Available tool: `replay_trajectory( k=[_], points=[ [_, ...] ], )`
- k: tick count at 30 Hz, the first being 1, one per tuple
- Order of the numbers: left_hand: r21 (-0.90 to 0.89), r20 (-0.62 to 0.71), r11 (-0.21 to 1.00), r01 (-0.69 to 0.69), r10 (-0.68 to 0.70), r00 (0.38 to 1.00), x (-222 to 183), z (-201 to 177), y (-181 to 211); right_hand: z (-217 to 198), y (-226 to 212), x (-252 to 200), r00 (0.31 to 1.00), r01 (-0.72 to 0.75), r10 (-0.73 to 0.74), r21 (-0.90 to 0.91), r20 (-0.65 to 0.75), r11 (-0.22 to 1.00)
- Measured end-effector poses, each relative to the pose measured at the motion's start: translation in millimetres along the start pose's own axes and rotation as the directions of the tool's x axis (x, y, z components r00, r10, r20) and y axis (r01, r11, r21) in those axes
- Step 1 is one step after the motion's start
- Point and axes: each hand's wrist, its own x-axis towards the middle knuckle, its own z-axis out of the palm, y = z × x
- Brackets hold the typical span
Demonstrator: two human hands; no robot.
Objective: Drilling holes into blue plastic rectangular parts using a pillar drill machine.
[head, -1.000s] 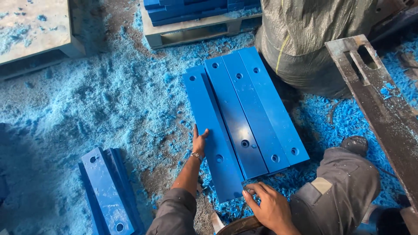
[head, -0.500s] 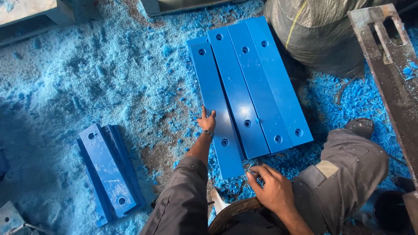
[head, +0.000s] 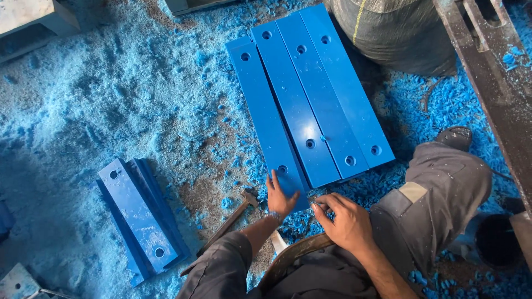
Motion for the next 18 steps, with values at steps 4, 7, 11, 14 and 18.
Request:
replay_trajectory(
  k=[4, 7, 11, 14, 18],
  points=[
    [0.122, 0.230, 0.988, -0.095, 0.065, 0.971, -56, -35, 20, 1, 3, 1, 0.999, 0.053, -0.053, 0.019, -0.009, 0.998],
    [0.172, 0.286, 0.981, -0.092, 0.040, 0.957, -49, -29, 8, 2, 5, 1, 0.999, 0.032, -0.032, -0.008, 0.008, 0.999],
    [0.170, 0.267, 0.980, -0.106, 0.058, 0.962, -30, -20, 5, 1, 3, 1, 1.000, 0.026, -0.026, 0.025, 0.007, 0.999],
    [0.191, 0.227, 0.969, -0.158, 0.113, 0.967, -14, -9, 9, 3, 5, 1, 0.998, 0.067, -0.066, 0.015, -0.016, 0.998],
    [0.281, 0.110, 0.926, -0.253, 0.230, 0.967, -1, -1, 5, 3, 6, 1, 0.999, 0.036, -0.036, -0.001, 0.003, 0.999]
  ],
)
